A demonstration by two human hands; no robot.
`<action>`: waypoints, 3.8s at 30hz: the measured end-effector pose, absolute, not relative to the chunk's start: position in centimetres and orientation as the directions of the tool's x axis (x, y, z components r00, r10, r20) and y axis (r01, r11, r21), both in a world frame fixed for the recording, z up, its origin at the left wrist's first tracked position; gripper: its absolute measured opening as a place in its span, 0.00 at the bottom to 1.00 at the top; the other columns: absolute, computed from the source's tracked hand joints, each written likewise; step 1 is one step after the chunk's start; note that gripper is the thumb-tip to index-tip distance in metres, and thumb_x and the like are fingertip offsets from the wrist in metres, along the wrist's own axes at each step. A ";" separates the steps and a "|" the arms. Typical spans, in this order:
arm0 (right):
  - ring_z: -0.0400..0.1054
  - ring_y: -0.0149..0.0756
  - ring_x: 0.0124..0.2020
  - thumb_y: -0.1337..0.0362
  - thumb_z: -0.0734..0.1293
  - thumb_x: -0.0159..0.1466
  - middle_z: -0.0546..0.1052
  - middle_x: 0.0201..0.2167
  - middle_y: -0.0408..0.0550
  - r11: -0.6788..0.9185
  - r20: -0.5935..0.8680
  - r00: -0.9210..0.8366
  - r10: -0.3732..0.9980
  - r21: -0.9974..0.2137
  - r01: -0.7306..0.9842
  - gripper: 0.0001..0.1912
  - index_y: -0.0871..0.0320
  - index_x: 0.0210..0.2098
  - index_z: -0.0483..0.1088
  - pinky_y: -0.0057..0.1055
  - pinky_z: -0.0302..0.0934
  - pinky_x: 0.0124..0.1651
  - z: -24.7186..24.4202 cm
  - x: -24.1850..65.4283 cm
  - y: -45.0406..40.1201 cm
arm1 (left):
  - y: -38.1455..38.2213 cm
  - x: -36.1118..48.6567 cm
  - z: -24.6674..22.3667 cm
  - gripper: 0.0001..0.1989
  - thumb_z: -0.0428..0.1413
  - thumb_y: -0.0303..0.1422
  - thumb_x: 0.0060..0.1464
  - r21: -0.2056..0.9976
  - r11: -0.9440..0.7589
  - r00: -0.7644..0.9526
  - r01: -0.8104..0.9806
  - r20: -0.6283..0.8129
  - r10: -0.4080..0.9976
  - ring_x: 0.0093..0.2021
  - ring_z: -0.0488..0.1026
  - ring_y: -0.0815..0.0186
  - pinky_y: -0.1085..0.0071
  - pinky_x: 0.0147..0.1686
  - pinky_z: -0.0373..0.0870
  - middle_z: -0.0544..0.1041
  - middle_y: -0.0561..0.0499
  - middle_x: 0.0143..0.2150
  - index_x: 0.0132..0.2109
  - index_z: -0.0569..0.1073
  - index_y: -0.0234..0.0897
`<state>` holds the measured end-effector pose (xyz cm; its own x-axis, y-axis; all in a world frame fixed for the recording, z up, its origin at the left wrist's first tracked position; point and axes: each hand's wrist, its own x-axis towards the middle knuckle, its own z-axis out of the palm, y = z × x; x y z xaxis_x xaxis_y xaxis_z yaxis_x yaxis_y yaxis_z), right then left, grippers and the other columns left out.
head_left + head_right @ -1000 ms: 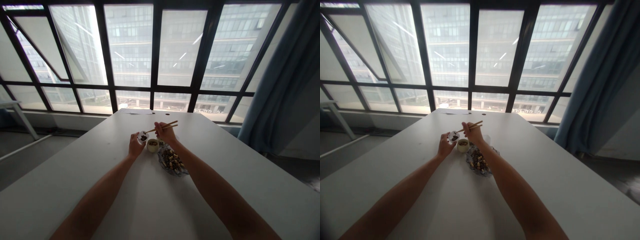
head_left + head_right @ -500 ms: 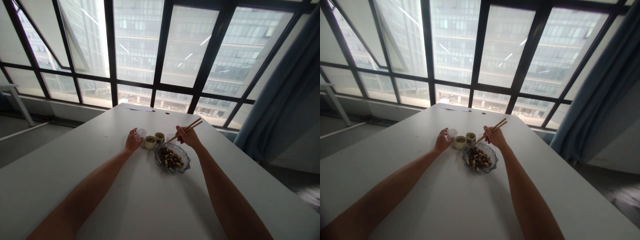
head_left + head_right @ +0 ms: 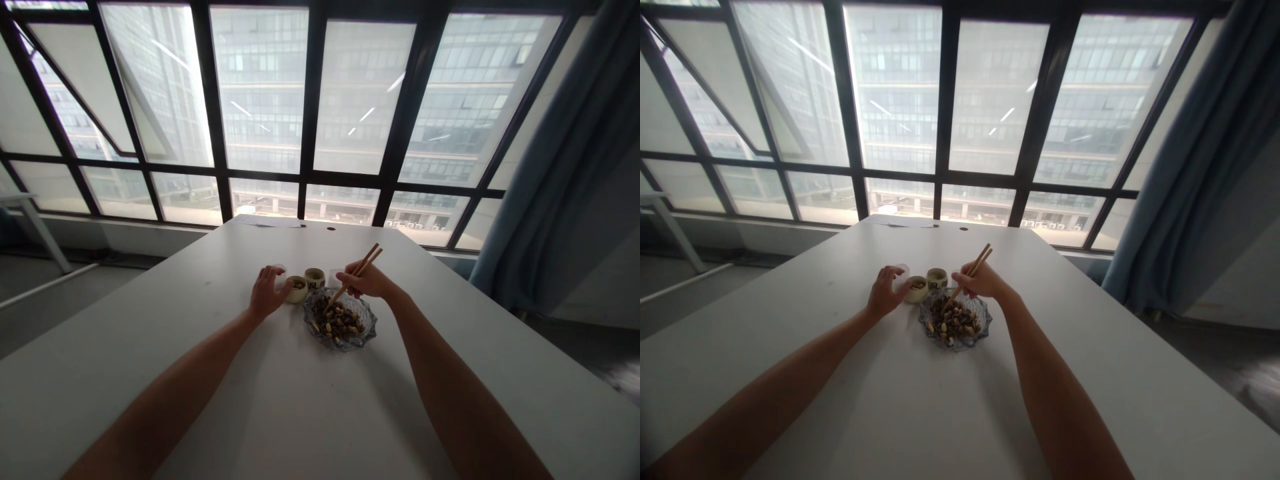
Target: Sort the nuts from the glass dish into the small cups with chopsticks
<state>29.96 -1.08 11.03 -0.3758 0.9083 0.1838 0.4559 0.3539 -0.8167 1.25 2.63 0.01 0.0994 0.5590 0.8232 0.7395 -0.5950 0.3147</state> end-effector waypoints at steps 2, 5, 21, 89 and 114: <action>0.65 0.28 0.12 0.47 0.73 0.56 0.73 0.13 0.45 0.345 0.176 -0.376 0.910 -0.825 0.448 0.22 0.59 0.19 0.68 0.22 0.58 0.14 11.2 30.2 -1.1 | 2.3 1.8 -0.1 0.16 0.59 0.39 0.56 0.268 -0.641 0.199 0.719 0.805 0.559 0.53 0.70 0.55 0.56 0.53 0.71 0.73 0.44 0.49 0.50 0.68 0.40; 0.64 0.28 0.11 0.46 0.71 0.57 0.73 0.13 0.45 0.360 0.242 -0.304 0.921 -0.827 0.432 0.23 0.59 0.20 0.68 0.22 0.57 0.13 11.5 30.5 -1.0 | 2.3 2.0 -0.5 0.23 0.61 0.41 0.54 0.238 -0.672 0.284 0.701 0.771 0.569 0.56 0.69 0.53 0.54 0.55 0.71 0.71 0.42 0.53 0.54 0.67 0.41; 0.65 0.28 0.11 0.52 0.70 0.62 0.73 0.13 0.46 0.314 0.223 -0.229 0.948 -0.780 0.540 0.21 0.59 0.19 0.68 0.21 0.56 0.13 11.7 30.1 -1.1 | 2.4 2.7 -1.2 0.29 0.61 0.38 0.53 0.341 -0.691 0.327 0.637 0.692 0.643 0.58 0.70 0.51 0.51 0.57 0.70 0.71 0.39 0.58 0.60 0.65 0.40; 0.62 0.27 0.09 0.34 0.62 0.60 0.71 0.10 0.46 0.318 0.199 -0.294 0.935 -0.837 0.445 0.36 0.61 0.18 0.71 0.22 0.55 0.13 12.9 29.9 -1.9 | 2.6 2.7 -1.3 0.30 0.61 0.38 0.51 0.431 -0.676 0.317 0.598 0.647 0.694 0.56 0.70 0.51 0.50 0.57 0.69 0.70 0.40 0.56 0.60 0.64 0.38; 0.63 0.27 0.10 0.36 0.65 0.59 0.72 0.12 0.47 0.405 0.360 -0.193 0.913 -0.744 0.532 0.32 0.61 0.19 0.71 0.22 0.57 0.14 12.7 30.3 -1.9 | 2.5 2.7 -1.1 0.29 0.61 0.37 0.50 0.437 -0.662 0.314 0.609 0.634 0.706 0.56 0.71 0.51 0.51 0.57 0.70 0.70 0.40 0.56 0.59 0.65 0.38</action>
<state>30.32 -1.90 12.71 -0.1928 0.9129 0.3597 0.5318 0.4053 -0.7436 2.69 2.51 -1.15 0.3136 0.7065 0.6344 0.6086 -0.6624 0.4368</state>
